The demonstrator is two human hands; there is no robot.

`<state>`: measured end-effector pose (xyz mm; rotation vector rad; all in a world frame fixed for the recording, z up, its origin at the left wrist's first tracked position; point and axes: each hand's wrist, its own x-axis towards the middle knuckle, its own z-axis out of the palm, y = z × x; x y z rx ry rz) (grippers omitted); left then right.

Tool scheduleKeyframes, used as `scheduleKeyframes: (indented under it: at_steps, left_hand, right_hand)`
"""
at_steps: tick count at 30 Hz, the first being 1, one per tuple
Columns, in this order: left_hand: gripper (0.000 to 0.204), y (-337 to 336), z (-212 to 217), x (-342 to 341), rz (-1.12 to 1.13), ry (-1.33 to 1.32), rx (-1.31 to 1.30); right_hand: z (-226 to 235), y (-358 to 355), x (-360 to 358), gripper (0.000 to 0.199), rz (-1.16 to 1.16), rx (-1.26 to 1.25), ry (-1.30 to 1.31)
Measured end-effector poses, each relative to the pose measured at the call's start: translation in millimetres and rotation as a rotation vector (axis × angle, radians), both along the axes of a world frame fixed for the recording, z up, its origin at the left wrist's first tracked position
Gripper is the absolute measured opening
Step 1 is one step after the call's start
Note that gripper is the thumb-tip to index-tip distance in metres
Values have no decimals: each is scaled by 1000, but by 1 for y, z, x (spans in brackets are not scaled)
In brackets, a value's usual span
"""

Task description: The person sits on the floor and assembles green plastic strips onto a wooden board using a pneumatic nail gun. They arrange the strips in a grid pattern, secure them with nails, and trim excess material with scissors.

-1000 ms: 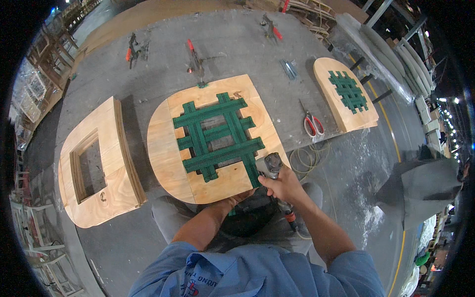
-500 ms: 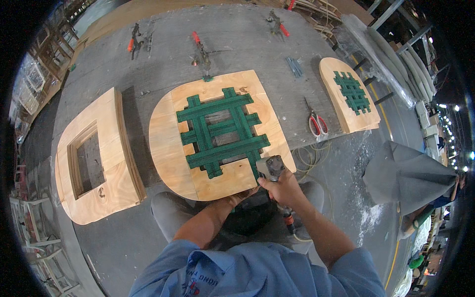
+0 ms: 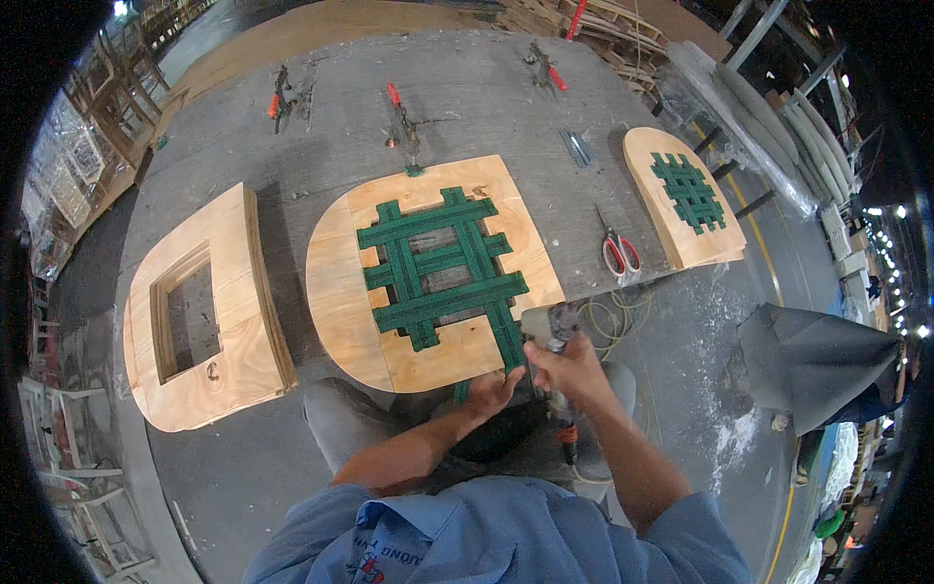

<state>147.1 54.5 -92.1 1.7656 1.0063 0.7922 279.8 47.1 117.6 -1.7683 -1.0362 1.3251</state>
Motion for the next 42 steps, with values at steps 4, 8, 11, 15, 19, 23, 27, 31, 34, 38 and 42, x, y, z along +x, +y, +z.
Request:
scheduleKeyframes:
  at_steps: [4, 8, 11, 15, 19, 23, 27, 31, 34, 38, 42]
  left_hand:
    - [33, -24, 67, 1, -135, -211, -606]
    - [33, -17, 109, -15, 74, -495, -594]
    - [34, 46, 144, -35, 161, -504, -871]
    - [37, 111, 156, -34, 169, -390, -871]
    - [36, 135, 130, -28, 140, -360, -949]
    - [35, 143, 116, -23, 84, -352, -964]
    - [35, 150, 113, -27, 31, -314, -955]
    - [35, 149, 116, -27, 34, -270, -975]
    - [35, 150, 113, -28, 29, -294, -960]
    - [35, 153, 113, -28, 14, -291, -975]
    - [34, 151, 111, -26, 34, -366, -1013]
  right_hand:
    - [-8, -16, 34, 23, -1, 98, 124]
    - [-5, -18, 37, 18, -4, 67, 74]
    - [-10, -12, 35, 18, 43, 28, 87]
    - [-16, 3, 30, 23, 107, -23, 74]
    - [-5, 17, 19, 24, 160, -62, 9]
    - [-11, 20, 16, 25, 139, -99, -45]
    - [-11, 22, 13, 27, 188, -115, -129]
    - [-14, 20, 4, 30, 152, -129, -104]
    - [-20, 20, 2, 31, 171, -112, -135]
    - [-20, 20, 2, 31, 173, -88, -78]
    - [-20, 15, -7, 22, 191, -97, -101]
